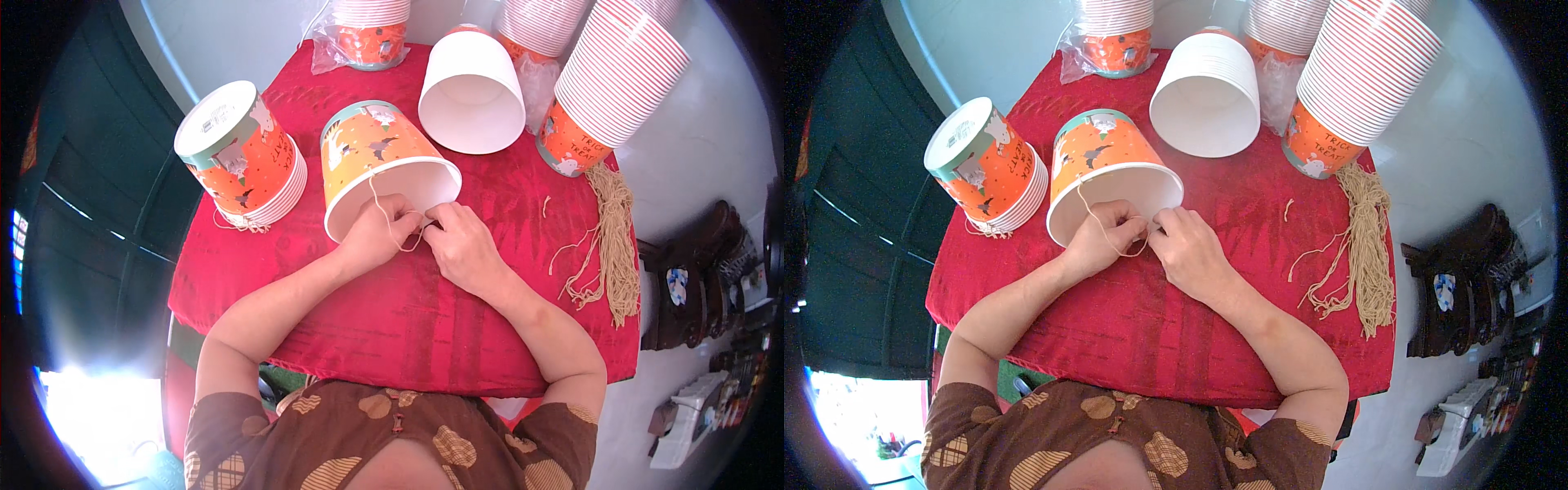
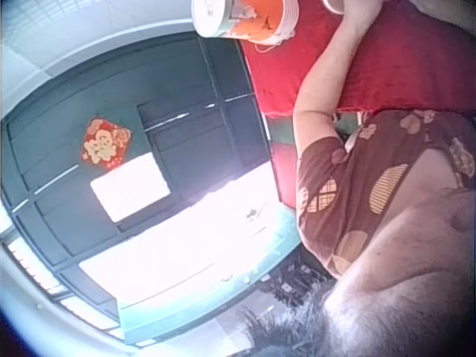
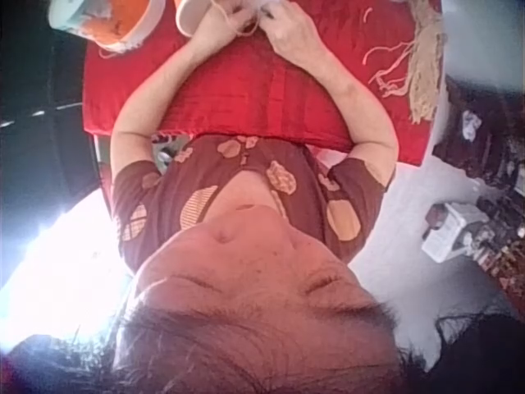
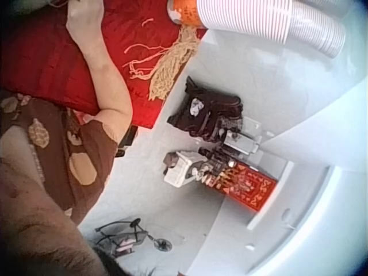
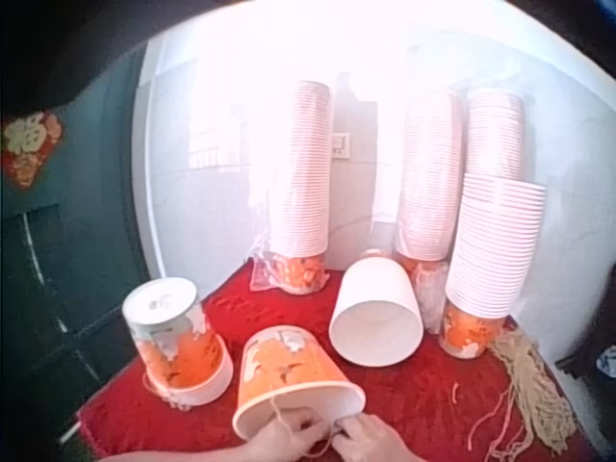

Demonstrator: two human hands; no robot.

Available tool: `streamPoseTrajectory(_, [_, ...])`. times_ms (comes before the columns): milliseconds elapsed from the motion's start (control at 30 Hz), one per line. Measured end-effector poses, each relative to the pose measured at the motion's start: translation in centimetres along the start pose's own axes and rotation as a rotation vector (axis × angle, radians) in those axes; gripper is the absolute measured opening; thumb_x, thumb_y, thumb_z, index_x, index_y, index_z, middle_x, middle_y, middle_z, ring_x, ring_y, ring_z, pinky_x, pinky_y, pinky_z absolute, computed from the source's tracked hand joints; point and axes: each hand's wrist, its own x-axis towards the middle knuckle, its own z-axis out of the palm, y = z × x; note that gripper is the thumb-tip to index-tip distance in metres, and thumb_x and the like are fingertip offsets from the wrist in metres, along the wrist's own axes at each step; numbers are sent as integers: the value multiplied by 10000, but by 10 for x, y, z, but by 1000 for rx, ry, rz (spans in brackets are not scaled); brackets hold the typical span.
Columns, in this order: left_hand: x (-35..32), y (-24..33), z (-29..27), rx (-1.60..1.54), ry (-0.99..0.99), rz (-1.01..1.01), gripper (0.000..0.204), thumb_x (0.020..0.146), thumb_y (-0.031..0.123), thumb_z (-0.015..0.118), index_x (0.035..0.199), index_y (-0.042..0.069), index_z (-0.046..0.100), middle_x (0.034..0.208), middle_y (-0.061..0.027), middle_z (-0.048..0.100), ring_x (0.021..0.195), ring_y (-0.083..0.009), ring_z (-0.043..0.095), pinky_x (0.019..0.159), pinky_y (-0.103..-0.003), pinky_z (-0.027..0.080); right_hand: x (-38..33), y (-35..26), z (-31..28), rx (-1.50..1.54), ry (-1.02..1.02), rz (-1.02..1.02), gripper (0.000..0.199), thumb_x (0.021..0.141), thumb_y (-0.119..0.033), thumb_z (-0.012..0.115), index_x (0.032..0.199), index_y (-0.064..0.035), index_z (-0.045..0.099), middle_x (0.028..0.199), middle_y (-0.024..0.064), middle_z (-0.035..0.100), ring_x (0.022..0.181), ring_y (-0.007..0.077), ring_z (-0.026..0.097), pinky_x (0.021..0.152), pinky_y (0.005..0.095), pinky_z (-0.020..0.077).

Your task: Attaching strings to paper cups and stacking them for packaging.

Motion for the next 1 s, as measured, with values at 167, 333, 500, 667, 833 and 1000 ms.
streamPoseTrajectory(167, [-1, 5, 7, 176, 61, 100, 213, 919, 133, 604, 838, -61, 638, 730, -127, 669, 652, -174, 621, 609, -345, 499, -1, 3, -1, 21, 6, 6, 67, 729, -8, 625, 791, 12, 635, 885, 114, 564, 813, 276, 579, 694, 387, 481])
streamPoseTrajectory(333, [-5, 6, 10, 290, 73, 113, 213, 916, 125, 606, 822, -62, 645, 712, -158, 669, 660, -220, 651, 609, -363, 504, -1, 4, 0, 42, 7, 5, 63, 727, -1, 623, 789, 9, 629, 904, 111, 574, 825, 274, 585, 696, 387, 479])
streamPoseTrajectory(500, [-6, 4, 15, 308, 73, 100, 207, 911, 114, 613, 815, -66, 645, 731, -176, 679, 683, -244, 673, 624, -376, 513, -1, 11, 0, 104, -3, 7, 59, 716, -2, 621, 774, 8, 619, 921, 111, 582, 826, 278, 595, 697, 389, 484])
streamPoseTrajectory(667, [-7, 0, 16, 262, 78, 124, 111, 871, 56, 638, 839, -50, 647, 770, -189, 681, 727, -264, 682, 661, -376, 526, -4, 16, 2, 131, 2, 40, 46, 705, 3, 627, 744, 7, 603, 887, 125, 563, 786, 297, 592, 657, 409, 493])
streamPoseTrajectory(833, [-9, -4, 18, 259, 94, 204, 80, 831, 25, 630, 793, -40, 604, 779, -240, 654, 775, -409, 658, 681, -459, 522, -7, 11, 2, 141, -79, 140, 63, 722, 13, 643, 758, 8, 592, 861, 135, 541, 772, 308, 589, 637, 417, 497])
streamPoseTrajectory(1000, [-11, -5, 20, 325, 100, 251, 66, 832, 14, 620, 830, -40, 583, 846, -246, 645, 821, -418, 648, 705, -476, 519, -6, 8, 6, 340, 39, 213, 89, 784, 19, 659, 851, 22, 600, 879, 149, 534, 804, 332, 584, 696, 430, 500])
